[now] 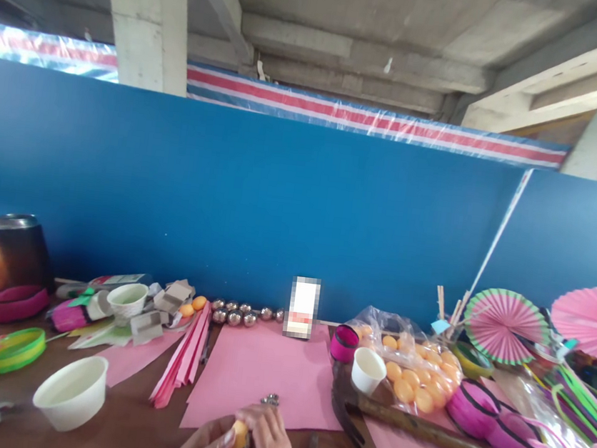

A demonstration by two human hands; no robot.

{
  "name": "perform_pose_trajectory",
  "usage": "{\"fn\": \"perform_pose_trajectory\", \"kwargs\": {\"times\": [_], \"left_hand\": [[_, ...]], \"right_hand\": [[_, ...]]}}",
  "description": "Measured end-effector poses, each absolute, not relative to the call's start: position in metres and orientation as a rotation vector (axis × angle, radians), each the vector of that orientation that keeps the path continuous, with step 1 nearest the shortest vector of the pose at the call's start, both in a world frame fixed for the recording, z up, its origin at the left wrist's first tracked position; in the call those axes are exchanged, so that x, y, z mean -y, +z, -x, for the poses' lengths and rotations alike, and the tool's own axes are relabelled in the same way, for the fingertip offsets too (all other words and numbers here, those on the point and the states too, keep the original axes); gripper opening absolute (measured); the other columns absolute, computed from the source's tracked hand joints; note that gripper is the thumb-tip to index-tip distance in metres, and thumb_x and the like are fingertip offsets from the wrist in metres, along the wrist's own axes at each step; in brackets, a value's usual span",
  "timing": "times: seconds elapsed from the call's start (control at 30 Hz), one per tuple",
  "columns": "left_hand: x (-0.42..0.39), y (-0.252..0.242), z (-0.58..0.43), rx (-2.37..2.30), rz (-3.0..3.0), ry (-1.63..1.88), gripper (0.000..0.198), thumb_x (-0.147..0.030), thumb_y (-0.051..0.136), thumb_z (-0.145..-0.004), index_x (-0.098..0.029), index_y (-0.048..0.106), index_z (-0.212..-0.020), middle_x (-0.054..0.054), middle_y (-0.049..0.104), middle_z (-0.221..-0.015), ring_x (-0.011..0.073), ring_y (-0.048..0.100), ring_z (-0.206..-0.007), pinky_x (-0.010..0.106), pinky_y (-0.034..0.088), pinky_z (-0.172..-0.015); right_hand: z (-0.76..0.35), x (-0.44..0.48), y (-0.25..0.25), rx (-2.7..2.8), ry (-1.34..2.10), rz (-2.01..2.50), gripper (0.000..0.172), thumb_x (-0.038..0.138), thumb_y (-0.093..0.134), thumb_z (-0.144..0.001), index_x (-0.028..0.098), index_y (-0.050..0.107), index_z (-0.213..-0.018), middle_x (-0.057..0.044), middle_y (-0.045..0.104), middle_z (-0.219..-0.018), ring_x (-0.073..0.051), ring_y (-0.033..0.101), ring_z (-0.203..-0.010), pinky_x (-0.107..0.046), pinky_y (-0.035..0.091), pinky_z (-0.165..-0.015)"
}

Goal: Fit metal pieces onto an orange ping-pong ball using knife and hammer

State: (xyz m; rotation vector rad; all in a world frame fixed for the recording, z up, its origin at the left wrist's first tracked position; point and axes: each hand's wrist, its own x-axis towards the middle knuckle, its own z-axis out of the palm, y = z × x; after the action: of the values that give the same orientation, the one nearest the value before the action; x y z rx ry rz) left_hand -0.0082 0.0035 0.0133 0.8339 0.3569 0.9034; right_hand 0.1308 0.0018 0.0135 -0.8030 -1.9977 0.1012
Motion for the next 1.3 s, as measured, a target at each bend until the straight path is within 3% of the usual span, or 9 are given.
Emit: {"fn": "perform_pose_trajectory", "kwargs": {"times": [0.27, 0.5, 0.8, 1.0, 1.17, 1.3], "left_hand": [[-0.004, 0.009, 0.010, -0.376, -0.858, 0.831, 0.029, -0.037, 0.063, -0.065, -0.010, 0.060, -0.076, 0.003, 0.050, -0.065, 0.0076, 0.046, -0.052, 0.019, 0.030, -0.048], [0.001, 0.013, 0.011, -0.456, -0.809, 0.831, 0.031, -0.040, 0.052, -0.073, -0.010, 0.060, -0.075, 0.005, 0.056, -0.063, 0.0085, 0.051, -0.050, 0.018, 0.028, -0.045], [0.000, 0.015, 0.009, -0.415, -0.827, 0.869, 0.032, -0.040, 0.050, -0.075, -0.010, 0.062, -0.072, 0.007, 0.057, -0.065, 0.0122, 0.052, -0.061, 0.022, 0.035, -0.053], [-0.001, 0.014, 0.010, -0.413, -0.853, 0.892, 0.030, -0.041, 0.054, -0.072, -0.011, 0.062, -0.073, 0.006, 0.057, -0.066, 0.0136, 0.053, -0.063, 0.025, 0.038, -0.060], [-0.001, 0.011, 0.011, -0.393, -0.823, 0.843, 0.024, -0.035, 0.060, -0.068, -0.011, 0.059, -0.070, 0.004, 0.055, -0.062, 0.0105, 0.053, -0.055, 0.021, 0.036, -0.052], [0.001, 0.011, 0.011, -0.419, -0.779, 0.832, 0.025, -0.036, 0.056, -0.072, -0.012, 0.057, -0.071, 0.002, 0.054, -0.058, 0.0093, 0.054, -0.049, 0.019, 0.032, -0.047]], "right_hand": [[-0.134, -0.004, 0.014, 2.079, 0.158, 0.736, 0.040, 0.043, 0.050, -0.077, 0.021, 0.048, -0.110, -0.007, 0.061, -0.089, -0.020, 0.057, -0.084, -0.031, 0.047, -0.075], [-0.129, -0.002, 0.002, 1.940, 0.114, 0.843, 0.052, 0.050, 0.052, -0.071, 0.019, 0.046, -0.112, -0.010, 0.061, -0.097, -0.024, 0.057, -0.089, -0.034, 0.046, -0.077], [-0.132, -0.003, 0.011, 2.032, 0.186, 0.807, 0.040, 0.034, 0.056, -0.072, 0.020, 0.046, -0.108, -0.006, 0.060, -0.093, -0.020, 0.056, -0.085, -0.029, 0.046, -0.075], [-0.131, 0.001, 0.010, 1.991, 0.314, 0.903, 0.032, 0.039, 0.054, -0.073, 0.020, 0.047, -0.097, -0.005, 0.056, -0.084, -0.019, 0.054, -0.077, -0.028, 0.044, -0.071], [-0.130, 0.000, 0.005, 1.970, 0.327, 0.947, 0.029, 0.044, 0.053, -0.071, 0.020, 0.047, -0.086, -0.003, 0.052, -0.076, -0.018, 0.052, -0.069, -0.027, 0.043, -0.064], [-0.129, 0.001, 0.006, 1.932, 0.327, 0.939, 0.035, 0.046, 0.056, -0.069, 0.020, 0.046, -0.090, -0.003, 0.053, -0.079, -0.018, 0.053, -0.071, -0.028, 0.043, -0.067]]}}
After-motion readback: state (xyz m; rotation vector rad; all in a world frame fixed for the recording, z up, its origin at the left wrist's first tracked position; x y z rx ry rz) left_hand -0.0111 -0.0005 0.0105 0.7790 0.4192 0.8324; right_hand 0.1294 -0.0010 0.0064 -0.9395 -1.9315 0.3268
